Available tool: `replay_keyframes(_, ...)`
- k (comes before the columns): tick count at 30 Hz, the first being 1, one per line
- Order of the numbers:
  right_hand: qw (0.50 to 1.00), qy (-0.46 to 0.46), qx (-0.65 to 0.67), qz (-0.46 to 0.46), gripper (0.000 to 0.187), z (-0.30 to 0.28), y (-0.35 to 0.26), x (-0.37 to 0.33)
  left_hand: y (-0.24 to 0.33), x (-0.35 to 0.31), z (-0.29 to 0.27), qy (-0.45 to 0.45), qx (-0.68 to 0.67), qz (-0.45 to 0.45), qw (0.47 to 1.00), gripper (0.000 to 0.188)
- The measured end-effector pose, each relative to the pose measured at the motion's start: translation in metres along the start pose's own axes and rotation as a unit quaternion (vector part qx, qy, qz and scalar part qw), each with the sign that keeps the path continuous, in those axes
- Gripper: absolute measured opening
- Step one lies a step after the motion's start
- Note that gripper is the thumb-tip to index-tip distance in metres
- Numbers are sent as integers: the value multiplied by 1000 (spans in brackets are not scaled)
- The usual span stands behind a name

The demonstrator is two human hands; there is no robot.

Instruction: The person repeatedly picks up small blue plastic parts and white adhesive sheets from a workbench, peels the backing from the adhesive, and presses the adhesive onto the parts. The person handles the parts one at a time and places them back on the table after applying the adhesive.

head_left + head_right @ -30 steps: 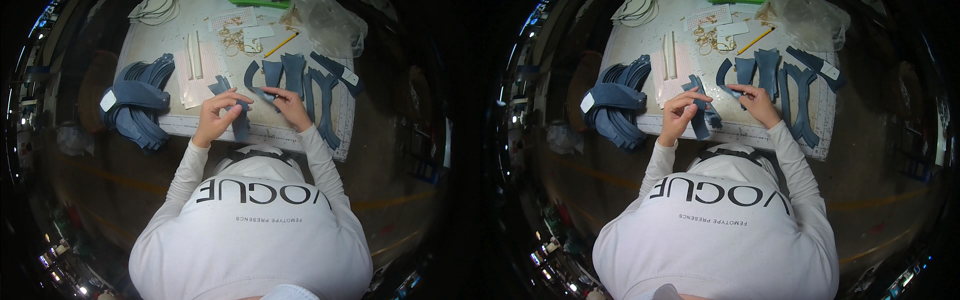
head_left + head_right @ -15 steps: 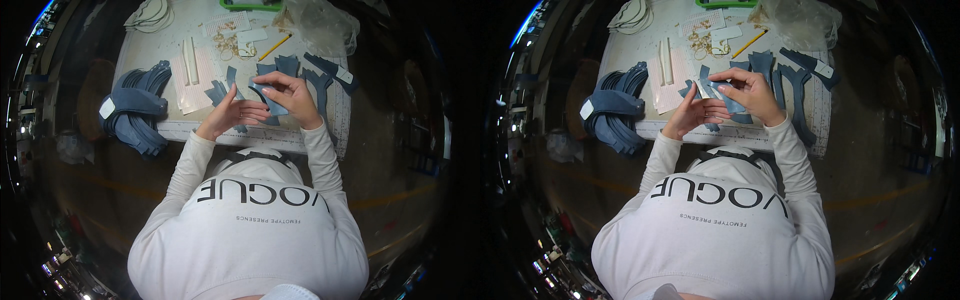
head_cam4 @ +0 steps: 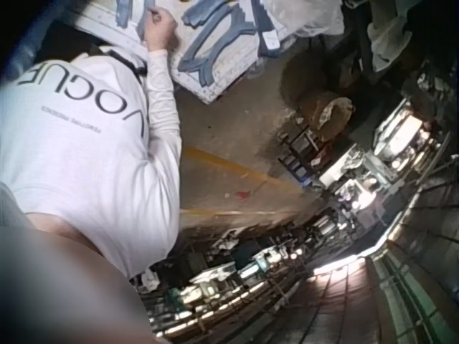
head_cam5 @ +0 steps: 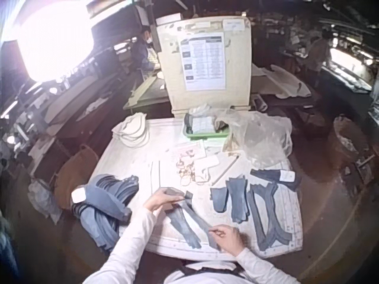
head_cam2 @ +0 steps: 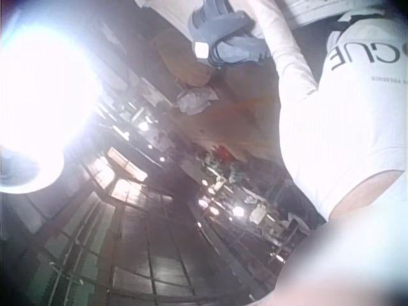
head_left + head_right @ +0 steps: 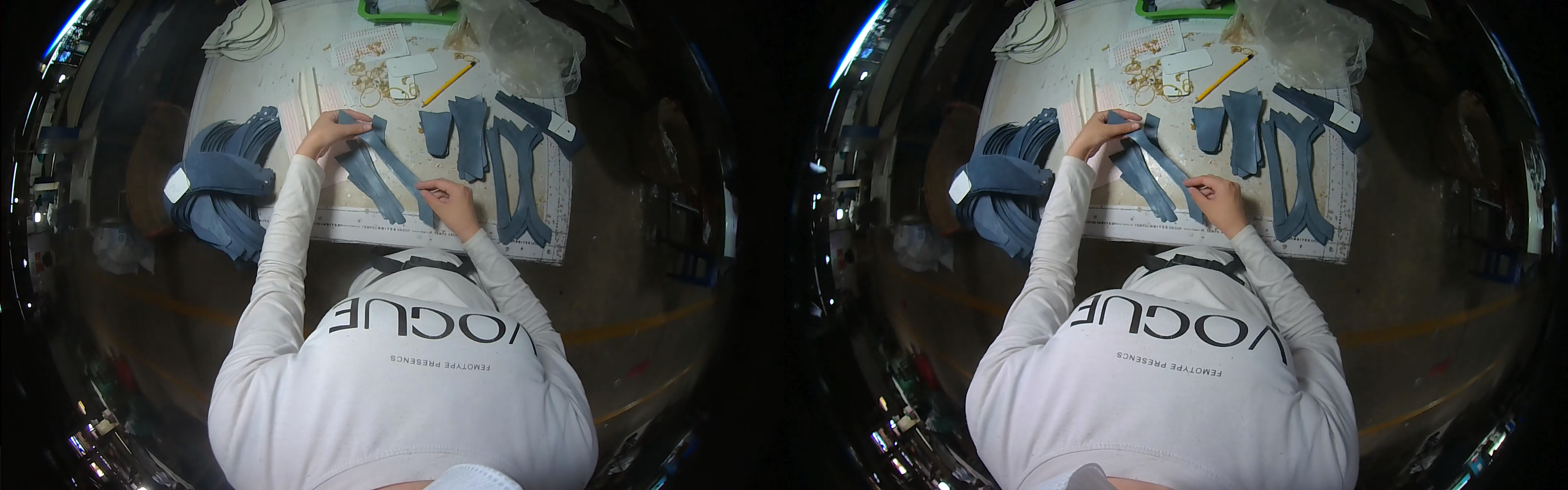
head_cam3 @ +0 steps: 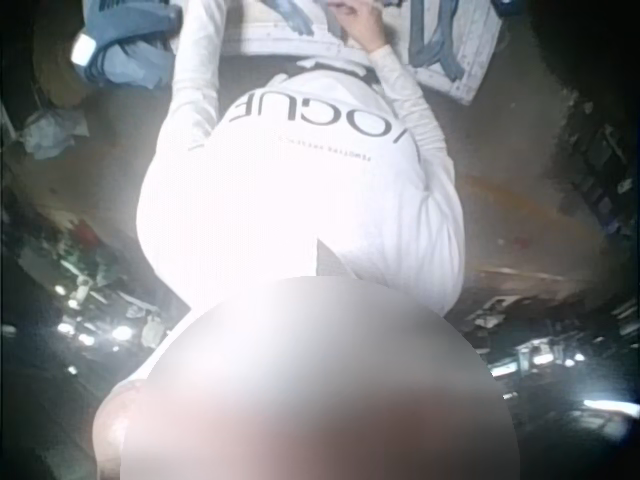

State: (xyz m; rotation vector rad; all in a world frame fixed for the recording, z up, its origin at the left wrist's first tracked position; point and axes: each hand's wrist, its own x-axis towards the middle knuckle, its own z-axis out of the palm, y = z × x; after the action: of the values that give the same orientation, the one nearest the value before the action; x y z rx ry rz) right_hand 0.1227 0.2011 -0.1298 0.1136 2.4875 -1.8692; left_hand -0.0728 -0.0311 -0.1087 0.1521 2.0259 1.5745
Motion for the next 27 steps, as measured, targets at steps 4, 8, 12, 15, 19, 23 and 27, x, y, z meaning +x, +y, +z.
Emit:
replay_keyframes(4,999,2,-33,37,15,15,16,-2,-20,14,-2,-36,96,41,994,24)
replay_keyframes(8,991,-51,-126,12,17,14,11,-1,-38,20,1,-3,188,48,981,26)
replay_keyframes(12,952,6,-302,-51,25,21,1,13,-39,17,7,26,256,111,960,25)
replay_keyframes(15,944,22,-319,-83,33,39,-2,37,-27,5,16,141,313,229,911,25)
replay_keyframes(19,943,34,-330,-15,35,66,-2,43,-13,-31,21,242,164,165,942,22)
replay_keyframes(23,958,49,-280,-29,43,62,5,42,-27,-72,36,42,60,-71,995,35)
replay_keyframes(27,984,9,-171,-54,37,52,1,41,-49,-88,74,-20,-14,-150,988,44)
